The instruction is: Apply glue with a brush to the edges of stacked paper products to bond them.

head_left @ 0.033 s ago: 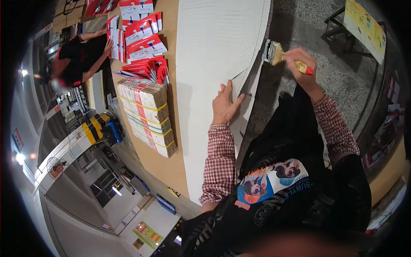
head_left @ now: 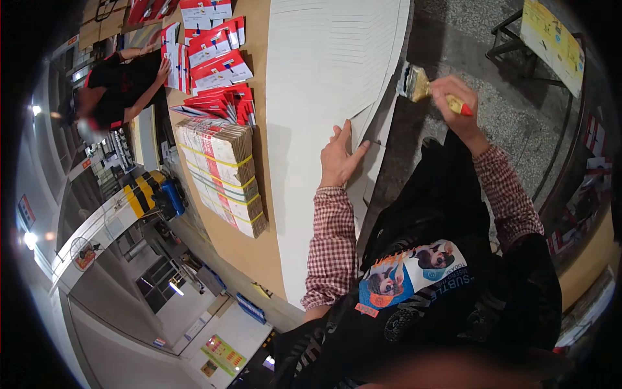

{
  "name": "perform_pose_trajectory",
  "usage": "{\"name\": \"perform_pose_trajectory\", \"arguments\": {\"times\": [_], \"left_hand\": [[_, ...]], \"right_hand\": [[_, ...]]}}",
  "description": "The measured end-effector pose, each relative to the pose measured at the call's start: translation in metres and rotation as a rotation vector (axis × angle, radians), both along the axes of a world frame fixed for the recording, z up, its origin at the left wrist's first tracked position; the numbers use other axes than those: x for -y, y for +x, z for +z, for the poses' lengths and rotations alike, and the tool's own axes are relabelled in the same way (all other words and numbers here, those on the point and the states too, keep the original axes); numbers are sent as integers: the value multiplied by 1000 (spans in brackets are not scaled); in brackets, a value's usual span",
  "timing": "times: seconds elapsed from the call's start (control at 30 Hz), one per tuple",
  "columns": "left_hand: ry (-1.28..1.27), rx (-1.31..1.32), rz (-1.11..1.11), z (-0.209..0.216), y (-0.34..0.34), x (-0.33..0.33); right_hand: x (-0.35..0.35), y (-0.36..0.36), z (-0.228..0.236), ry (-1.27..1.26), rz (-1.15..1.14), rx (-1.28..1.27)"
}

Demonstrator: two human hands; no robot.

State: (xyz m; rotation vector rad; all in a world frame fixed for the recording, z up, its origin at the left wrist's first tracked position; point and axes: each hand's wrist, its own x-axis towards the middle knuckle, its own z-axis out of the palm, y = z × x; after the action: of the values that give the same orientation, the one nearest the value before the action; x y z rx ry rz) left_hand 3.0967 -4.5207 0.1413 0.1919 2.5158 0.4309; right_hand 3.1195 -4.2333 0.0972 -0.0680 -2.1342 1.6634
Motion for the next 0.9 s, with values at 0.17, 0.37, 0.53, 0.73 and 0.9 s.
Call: {"name": "perform_pose_trajectory", "arguments": {"times": [0.17,0.37,0.53,0.73,0.9], "left_hand": [[22,38,-4,4,-8,2],[-1,-38,-96,0,-2,-1],[-92,-11,-109,-5,3,-9],[-226,-282,-24,-28,37,-33],[-312,-497,211,-52,78,-41]], "right_hand": [[3,15,3,-61,63,-15],[4,4,7,-89,-45,6],[18,30,7,-83,79,84],[9,52,17,-125,5,39],[-3,57,22,-185,20,110]]}}
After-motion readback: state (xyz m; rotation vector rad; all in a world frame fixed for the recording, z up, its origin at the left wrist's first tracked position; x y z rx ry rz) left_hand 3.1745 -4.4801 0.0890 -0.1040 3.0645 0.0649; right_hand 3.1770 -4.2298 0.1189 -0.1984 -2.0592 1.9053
